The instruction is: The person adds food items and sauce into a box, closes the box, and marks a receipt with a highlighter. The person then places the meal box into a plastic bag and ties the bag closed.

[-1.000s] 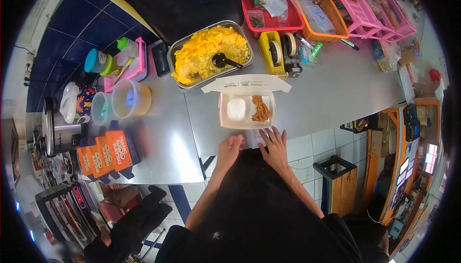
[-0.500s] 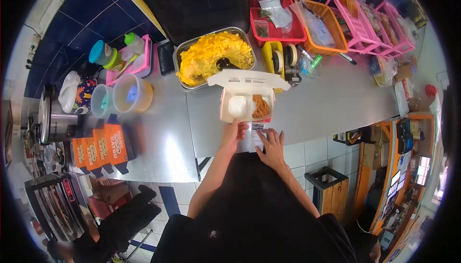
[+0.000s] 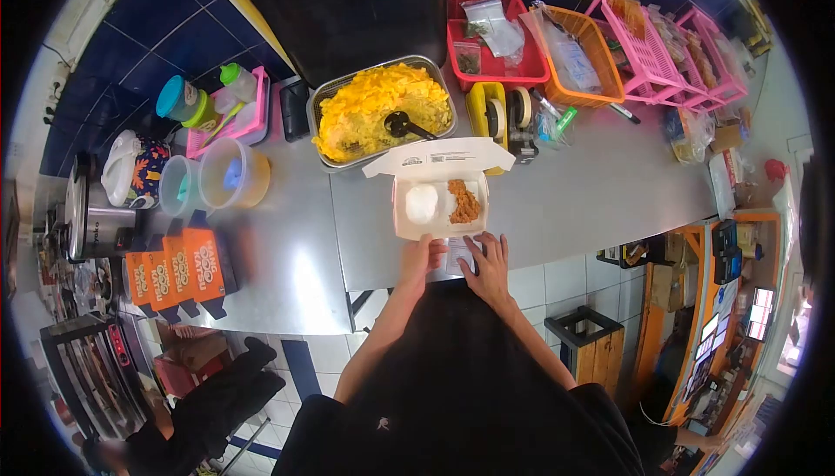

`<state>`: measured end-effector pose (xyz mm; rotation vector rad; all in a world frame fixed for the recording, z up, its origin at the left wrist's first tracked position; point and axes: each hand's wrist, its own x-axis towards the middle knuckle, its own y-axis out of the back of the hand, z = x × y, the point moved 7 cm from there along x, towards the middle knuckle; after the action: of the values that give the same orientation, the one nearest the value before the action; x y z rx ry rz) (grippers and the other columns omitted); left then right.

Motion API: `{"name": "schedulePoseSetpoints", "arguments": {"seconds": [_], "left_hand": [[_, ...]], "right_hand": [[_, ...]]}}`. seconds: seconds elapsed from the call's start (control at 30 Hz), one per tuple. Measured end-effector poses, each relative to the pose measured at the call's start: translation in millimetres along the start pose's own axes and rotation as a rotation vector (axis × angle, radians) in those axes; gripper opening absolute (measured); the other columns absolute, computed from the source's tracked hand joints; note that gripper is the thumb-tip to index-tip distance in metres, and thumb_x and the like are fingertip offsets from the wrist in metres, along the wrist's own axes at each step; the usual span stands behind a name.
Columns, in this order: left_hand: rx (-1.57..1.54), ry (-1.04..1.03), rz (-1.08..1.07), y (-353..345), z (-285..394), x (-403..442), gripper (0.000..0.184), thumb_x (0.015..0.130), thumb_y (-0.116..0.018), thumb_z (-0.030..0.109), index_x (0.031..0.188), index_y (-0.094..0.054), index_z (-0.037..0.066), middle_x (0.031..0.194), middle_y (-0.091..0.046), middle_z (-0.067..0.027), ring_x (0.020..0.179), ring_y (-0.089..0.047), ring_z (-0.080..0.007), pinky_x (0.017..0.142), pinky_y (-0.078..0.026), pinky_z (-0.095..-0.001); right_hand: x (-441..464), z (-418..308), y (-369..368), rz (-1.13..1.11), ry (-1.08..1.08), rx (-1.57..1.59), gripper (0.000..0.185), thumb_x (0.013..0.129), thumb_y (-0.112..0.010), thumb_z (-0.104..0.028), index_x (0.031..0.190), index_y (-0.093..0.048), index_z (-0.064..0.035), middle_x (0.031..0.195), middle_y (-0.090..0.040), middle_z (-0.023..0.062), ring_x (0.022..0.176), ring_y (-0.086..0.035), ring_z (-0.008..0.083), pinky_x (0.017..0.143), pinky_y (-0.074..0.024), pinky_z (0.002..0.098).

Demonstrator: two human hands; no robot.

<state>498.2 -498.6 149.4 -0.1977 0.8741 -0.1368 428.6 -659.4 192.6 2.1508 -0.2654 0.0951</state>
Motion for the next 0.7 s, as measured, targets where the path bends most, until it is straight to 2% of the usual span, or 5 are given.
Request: {"name": "schedulePoseSetpoints", "arguments": {"seconds": [0.47,0.57,0.6,0.63,0.7], "left_hand": [[0.016,-0.057,0.087,6,-9,0,0.046,0.100,-0.055,0.044,0.089,-0.069,0.002,0.072,-0.070,-0.0068,0.054,-0.059,-0.0113,0.051,-0.049,-0.0257],[0.179,-0.001,0.012,6,-20,-11,0.055,0.104,-0.049,0.051,0.075,-0.067,0.007,0.060,-0.061,-0.0029,0.046,-0.051,-0.0115,0.044,-0.038,-0.0270],[0.198,-0.038,0.031,3,-23,-19,0.056,0.105,-0.046,0.049,0.073,-0.064,0.006,0.057,-0.057,-0.0020,0.046,-0.048,-0.0108,0.043,-0.035,-0.0272],[0.208,-0.155,-0.130,-2,-20,-29,0.055,0.106,-0.047,0.045,0.072,-0.063,0.004,0.056,-0.055,-0.0023,0.046,-0.048,-0.0098,0.043,-0.035,-0.0261],[0.464,-0.248,-0.080,-10,-20,-54,0.057,0.105,-0.046,0.048,0.079,-0.066,0.001,0.062,-0.060,-0.0050,0.047,-0.052,-0.0096,0.045,-0.042,-0.0241]], "right_hand": [[-1,16,-7,-0.067,0.076,-0.031,0.039,0.089,-0.068,-0.019,0.126,-0.062,-0.0074,0.125,-0.056,0.0109,0.129,-0.048,0.0324,0.117,-0.0255,0.0619],[2,25,30,-0.072,-0.042,0.333,0.037,0.089,-0.066,-0.014,0.124,-0.061,-0.0042,0.119,-0.061,0.0205,0.119,-0.055,0.0407,0.108,-0.0403,0.0505],[-7,38,37,-0.043,-0.045,0.249,0.034,0.090,-0.064,-0.012,0.123,-0.060,-0.0028,0.119,-0.062,0.0224,0.116,-0.057,0.0416,0.103,-0.0450,0.0468],[-2,45,64,-0.001,-0.078,0.271,0.033,0.093,-0.060,-0.011,0.124,-0.060,0.0008,0.118,-0.062,0.0220,0.115,-0.057,0.0406,0.102,-0.0445,0.0478],[4,81,112,0.107,-0.163,0.222,0.022,0.091,-0.065,-0.011,0.112,-0.064,-0.0030,0.113,-0.066,0.0146,0.103,-0.064,0.0328,0.091,-0.0515,0.0419]]}}
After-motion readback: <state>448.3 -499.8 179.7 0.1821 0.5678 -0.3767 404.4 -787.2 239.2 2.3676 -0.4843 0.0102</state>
